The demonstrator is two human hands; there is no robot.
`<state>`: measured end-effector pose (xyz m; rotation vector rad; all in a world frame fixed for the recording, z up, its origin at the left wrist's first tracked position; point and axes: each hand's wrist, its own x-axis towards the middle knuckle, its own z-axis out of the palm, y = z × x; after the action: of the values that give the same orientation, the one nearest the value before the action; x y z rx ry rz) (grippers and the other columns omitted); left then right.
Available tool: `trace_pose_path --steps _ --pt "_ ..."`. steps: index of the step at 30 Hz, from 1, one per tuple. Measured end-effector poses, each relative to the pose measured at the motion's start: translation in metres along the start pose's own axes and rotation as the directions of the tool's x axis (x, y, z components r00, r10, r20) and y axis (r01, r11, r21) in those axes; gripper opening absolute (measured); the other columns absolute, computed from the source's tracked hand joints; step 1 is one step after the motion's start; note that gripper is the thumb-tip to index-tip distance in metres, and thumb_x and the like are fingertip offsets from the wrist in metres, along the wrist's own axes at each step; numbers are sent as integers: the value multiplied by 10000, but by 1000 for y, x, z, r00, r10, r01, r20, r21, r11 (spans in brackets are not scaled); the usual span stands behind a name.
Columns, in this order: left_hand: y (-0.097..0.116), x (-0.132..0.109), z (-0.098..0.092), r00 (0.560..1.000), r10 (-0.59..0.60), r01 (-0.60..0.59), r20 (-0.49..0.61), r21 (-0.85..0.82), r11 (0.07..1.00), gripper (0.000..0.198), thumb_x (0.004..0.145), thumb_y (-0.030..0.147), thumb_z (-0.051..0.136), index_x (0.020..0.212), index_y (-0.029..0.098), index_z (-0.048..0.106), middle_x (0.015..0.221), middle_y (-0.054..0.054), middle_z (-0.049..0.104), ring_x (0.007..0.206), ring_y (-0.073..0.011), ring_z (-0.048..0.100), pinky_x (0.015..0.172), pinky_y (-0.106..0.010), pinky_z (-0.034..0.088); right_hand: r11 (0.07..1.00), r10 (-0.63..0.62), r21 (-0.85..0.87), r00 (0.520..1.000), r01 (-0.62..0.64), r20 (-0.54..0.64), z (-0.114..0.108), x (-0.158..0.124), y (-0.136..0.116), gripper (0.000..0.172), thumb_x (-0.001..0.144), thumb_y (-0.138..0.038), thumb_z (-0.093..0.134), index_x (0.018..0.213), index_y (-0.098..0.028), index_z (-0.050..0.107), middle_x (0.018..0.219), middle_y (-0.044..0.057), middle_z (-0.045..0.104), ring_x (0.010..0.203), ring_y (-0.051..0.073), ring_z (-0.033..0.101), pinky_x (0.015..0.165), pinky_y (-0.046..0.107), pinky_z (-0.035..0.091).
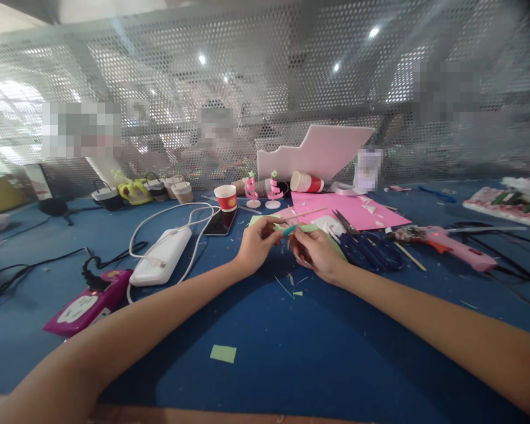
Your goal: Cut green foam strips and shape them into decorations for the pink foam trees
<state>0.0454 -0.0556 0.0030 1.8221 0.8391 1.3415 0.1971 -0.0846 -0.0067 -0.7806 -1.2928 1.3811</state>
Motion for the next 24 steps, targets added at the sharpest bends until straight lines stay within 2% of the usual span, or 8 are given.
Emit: trace_pose_path --steps 6,10,12,14,17,20,24 --pt "-1 0 0 999 12 -13 35 35 999 300 748 424 645 908 171 619 600 27 566 512 -84 511 522 -219 427 1000 13 16 1000 -12 -18 1 0 -1 417 768 -543 580 567 -182 518 404 -31 469 298 67 354 307 206 210" --pt "-2 2 -1 994 -58 68 93 -106 992 460 803 589 474 885 160 619 601 5 567 531 -112 560 539 -250 462 999 20 33 999 -18 -43 2 1 -1 432 759 -563 586 556 -189 515 386 -37 449 288 66 323 306 216 210" --pt "-3 3 -1 987 -100 122 128 -171 978 483 791 612 467 874 159 611 617 0 575 544 -120 579 555 -262 480 999 24 41 998 -21 -56 1 2 -1 430 735 -572 608 554 -194 513 383 -41 445 288 67 320 306 218 208" --pt "-3 4 0 981 -114 141 155 -179 974 430 723 556 606 892 162 594 669 1 599 551 -112 579 564 -258 488 999 32 46 997 -29 -64 1 3 0 430 711 -573 630 544 -197 507 384 -39 450 289 69 327 302 218 206" --pt "-3 3 2 984 -86 107 159 -128 986 445 617 402 759 939 163 565 756 -4 626 568 -99 577 571 -249 491 997 49 60 997 -45 -55 1 3 1 433 708 -561 637 523 -194 500 375 -39 442 281 67 317 293 216 187" --pt "-3 1 2 988 -68 85 142 -120 989 427 630 349 758 950 168 541 748 6 621 570 -98 584 572 -249 493 997 61 57 997 -58 -38 0 3 2 442 713 -548 635 501 -181 510 367 -35 432 280 63 321 294 212 181" --pt "-1 -1 1 987 -83 104 137 -149 983 370 683 366 716 938 181 522 657 30 608 530 -109 593 548 -257 494 997 54 54 998 -52 -36 0 4 4 412 666 -519 678 502 -176 518 381 -34 451 278 57 321 293 206 173"
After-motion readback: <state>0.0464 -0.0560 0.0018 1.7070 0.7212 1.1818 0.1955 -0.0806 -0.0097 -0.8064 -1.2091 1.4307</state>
